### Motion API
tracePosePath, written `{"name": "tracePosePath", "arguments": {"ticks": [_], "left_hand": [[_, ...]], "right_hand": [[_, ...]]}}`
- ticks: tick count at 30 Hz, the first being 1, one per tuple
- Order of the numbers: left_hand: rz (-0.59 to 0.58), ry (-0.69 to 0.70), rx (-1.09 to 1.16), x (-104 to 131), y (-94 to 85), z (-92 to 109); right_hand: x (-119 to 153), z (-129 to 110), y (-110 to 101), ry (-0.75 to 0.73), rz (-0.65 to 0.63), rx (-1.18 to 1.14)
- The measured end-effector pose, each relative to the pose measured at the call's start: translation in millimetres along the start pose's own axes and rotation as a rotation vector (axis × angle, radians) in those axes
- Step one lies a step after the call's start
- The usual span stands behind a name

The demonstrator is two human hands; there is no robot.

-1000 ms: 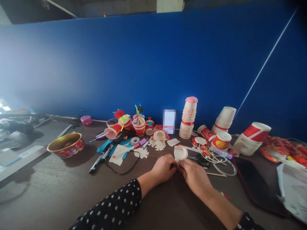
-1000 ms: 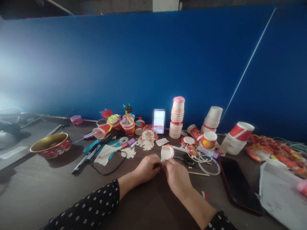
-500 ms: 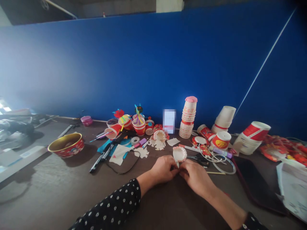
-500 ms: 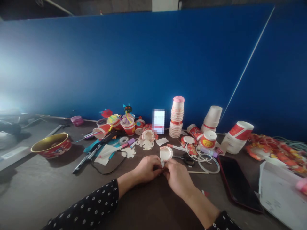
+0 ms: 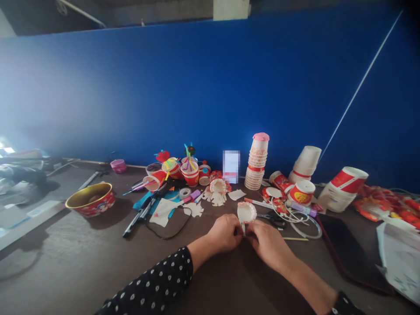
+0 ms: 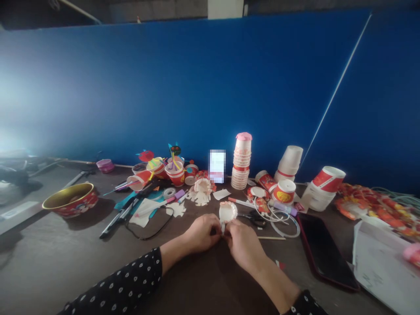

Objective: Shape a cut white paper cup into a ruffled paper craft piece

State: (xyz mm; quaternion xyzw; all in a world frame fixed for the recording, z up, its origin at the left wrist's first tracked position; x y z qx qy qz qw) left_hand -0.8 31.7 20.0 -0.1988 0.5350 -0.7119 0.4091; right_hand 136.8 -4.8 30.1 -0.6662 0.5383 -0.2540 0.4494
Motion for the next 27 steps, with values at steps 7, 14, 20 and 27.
{"name": "tracePosePath", "arguments": {"ticks": [7, 14, 20, 27], "left_hand": [[-0.013, 0.055, -0.012, 3, -6.9, 1], [-0.064, 0.062, 0.041, 2, -12.2, 0], [-0.081, 0.038, 0.082, 0, -11.4, -3], [-0.086, 0.052, 0.128, 0, -11.1, -5]], "right_hand": [[0, 4, 1, 0.039, -0.014, -0.006], [0, 1, -2, 0.074, -0.060, -0.009], [-1, 1, -3, 0.072, -0.106, -0.026], [-2, 0, -5, 0.072, -0.130, -0.059]]}}
Point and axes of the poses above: each hand's wrist, its own x-axis away from the middle knuckle, its own y-axis out of the palm, z = x × y, the point moved 2 cm from there along -x, towards the middle knuckle, and after that the axes turned 7 degrees about -x, right-handed, at the moved point
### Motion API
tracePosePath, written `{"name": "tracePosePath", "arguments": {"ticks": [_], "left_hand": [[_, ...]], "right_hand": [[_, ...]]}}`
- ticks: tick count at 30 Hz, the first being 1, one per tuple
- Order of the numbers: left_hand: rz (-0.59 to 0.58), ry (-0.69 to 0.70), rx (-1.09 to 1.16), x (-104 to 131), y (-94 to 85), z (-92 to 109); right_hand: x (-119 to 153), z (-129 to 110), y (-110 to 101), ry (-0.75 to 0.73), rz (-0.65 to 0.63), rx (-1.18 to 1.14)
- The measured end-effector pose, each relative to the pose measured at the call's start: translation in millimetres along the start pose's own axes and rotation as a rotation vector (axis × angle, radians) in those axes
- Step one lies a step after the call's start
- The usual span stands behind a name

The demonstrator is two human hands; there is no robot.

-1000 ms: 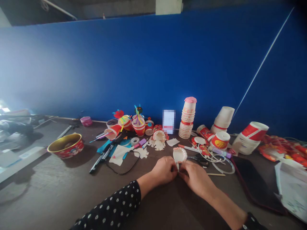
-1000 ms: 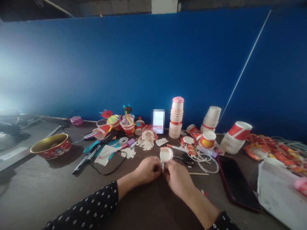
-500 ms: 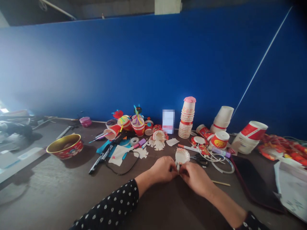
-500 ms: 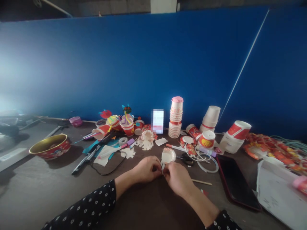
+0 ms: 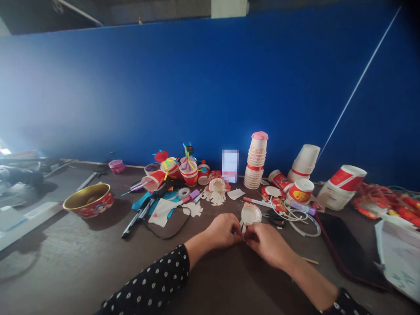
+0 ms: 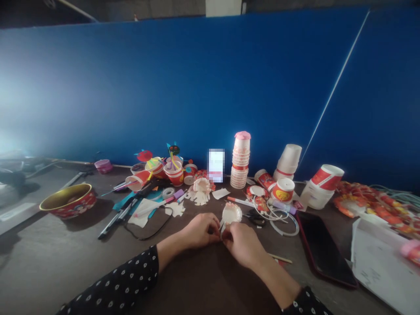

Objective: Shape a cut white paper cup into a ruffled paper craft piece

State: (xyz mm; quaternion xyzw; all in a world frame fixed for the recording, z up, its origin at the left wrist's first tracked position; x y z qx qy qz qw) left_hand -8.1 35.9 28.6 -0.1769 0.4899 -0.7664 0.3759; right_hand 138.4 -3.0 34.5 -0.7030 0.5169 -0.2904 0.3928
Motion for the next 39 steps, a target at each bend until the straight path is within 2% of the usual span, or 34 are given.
{"name": "tracePosePath", "arguments": {"ticks": [16, 26, 34, 39], "left_hand": [[-0.011, 0.028, -0.020, 0, 2.9, 0], [0.025, -0.081, -0.117, -3, 13.6, 3], [-0.010, -0.046, -0.078, -4, 11.1, 2], [-0.004, -0.035, -0.072, -4, 10.4, 1]], "right_hand": [[4, -3, 1, -0.049, 0.010, -0.021], [4, -1, 5, -0.020, 0.053, 0.066], [16, -26, 3, -0.027, 0.022, 0.340], [18, -27, 6, 0.007, 0.037, 0.402]]}}
Point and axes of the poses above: each hand's wrist, its own x-axis away from the middle knuckle, its own y-axis out of the palm, z = x × y, the point moved 2 cm from there along -x, towards the middle knuckle, and after that the axes turned 7 degrees about -x, right-handed, at the moved point
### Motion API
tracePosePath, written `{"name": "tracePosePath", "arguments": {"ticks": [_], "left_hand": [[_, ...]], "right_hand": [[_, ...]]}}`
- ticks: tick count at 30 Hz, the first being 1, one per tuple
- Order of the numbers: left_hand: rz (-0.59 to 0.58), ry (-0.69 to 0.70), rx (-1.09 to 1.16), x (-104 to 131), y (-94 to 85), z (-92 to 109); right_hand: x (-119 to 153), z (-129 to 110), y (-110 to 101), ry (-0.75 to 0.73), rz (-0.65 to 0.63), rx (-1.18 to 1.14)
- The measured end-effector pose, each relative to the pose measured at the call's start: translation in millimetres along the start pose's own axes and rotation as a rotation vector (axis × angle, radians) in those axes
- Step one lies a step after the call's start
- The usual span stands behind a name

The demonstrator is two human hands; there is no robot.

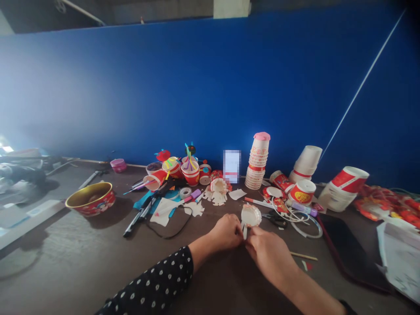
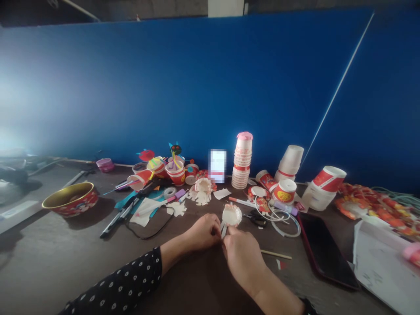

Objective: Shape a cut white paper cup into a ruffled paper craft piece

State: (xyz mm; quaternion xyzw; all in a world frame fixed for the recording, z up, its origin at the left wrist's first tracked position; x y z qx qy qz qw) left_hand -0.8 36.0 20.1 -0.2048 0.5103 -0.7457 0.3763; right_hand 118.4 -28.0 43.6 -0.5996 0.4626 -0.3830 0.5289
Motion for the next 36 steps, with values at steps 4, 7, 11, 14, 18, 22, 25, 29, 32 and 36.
{"name": "tracePosePath", "arguments": {"ticks": [4, 7, 11, 14, 18, 22, 25, 29, 32, 36], "left_hand": [[-0.003, 0.002, 0.026, -1, 1.5, -3], [0.002, 0.021, 0.050, 0, 2.0, -3], [0.033, 0.056, 0.023, 2, 0.8, -1], [0.024, 0.113, 0.008, 3, -1.4, -2], [0.027, 0.237, -0.001, 4, -6.8, -5], [0.090, 0.331, -0.088, 4, -12.3, -10], [0.109, 0.421, -0.114, 5, -14.2, -11], [0.078, 0.564, -0.076, 8, -13.4, -8], [0.049, 0.576, -0.076, 9, -11.5, -7], [0.027, 0.509, -0.073, 11, -10.3, -7]], "right_hand": [[-2, 2, 3, 0.022, -0.020, -0.018], [-5, 2, 7, 0.011, -0.003, -0.049], [-6, 0, 11, -0.041, 0.038, -0.092], [-7, 0, 9, -0.014, 0.041, -0.087], [-8, 2, 8, -0.016, -0.004, -0.072], [-8, 5, 7, -0.013, -0.026, -0.050], [-8, 6, 4, -0.039, -0.026, -0.035], [-6, 8, 1, -0.069, 0.014, -0.040], [-6, 7, -2, -0.086, 0.020, -0.044], [-6, 7, -4, -0.100, -0.004, -0.031]]}}
Point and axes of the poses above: each hand's wrist, its own x-axis away from the middle knuckle, its own y-axis out of the palm, z = x × y, the point moved 2 cm from there along -x, towards the middle knuckle, and after that the axes turned 7 degrees about -x, right-handed, at the moved point
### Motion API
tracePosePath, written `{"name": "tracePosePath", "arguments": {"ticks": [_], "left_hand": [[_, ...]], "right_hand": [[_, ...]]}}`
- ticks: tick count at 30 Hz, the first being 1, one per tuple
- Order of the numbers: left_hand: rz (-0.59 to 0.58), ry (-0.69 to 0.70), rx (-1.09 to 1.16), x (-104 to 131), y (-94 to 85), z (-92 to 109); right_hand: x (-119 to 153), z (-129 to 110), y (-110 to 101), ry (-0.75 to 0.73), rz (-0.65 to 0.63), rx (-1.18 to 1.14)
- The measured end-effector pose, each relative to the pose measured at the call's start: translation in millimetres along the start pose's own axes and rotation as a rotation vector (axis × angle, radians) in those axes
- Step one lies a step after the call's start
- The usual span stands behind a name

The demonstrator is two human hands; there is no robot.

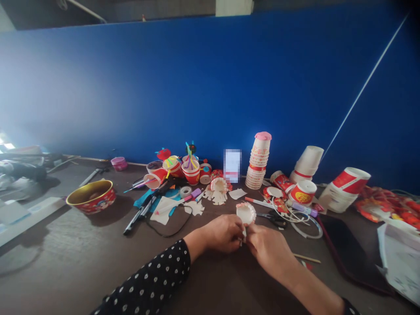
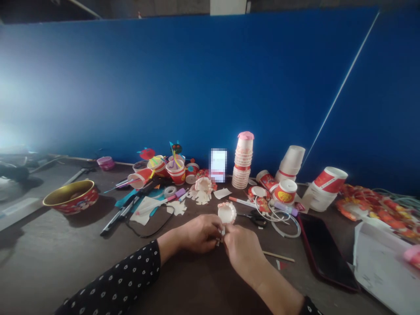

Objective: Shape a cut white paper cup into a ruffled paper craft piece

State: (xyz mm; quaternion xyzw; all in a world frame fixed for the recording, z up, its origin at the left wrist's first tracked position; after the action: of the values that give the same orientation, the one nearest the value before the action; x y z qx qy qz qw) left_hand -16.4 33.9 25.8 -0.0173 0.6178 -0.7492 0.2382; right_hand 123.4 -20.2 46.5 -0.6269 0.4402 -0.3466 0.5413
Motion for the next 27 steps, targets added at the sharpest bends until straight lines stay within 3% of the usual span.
{"name": "tracePosePath", "arguments": {"ticks": [18, 27], "left_hand": [[-0.021, -0.215, -0.112, -6, 0.7, 10], [-0.053, -0.250, -0.066, -7, -0.8, 11]], "right_hand": [[-2, 10, 4, -0.082, 0.007, -0.115], [-4, 15, 8, -0.051, 0.009, -0.132]]}}
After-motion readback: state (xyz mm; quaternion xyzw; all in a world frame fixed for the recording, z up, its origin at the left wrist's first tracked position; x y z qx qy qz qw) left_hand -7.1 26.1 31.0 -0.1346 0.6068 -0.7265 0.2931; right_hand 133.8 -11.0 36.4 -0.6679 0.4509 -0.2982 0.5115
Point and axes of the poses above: each hand's wrist, its own x-axis away from the middle knuckle, its own y-axis out of the palm, z = x × y, the point moved 2 cm from there along -x, towards the middle knuckle, and after that the axes turned 7 degrees about -x, right-handed, at the moved point
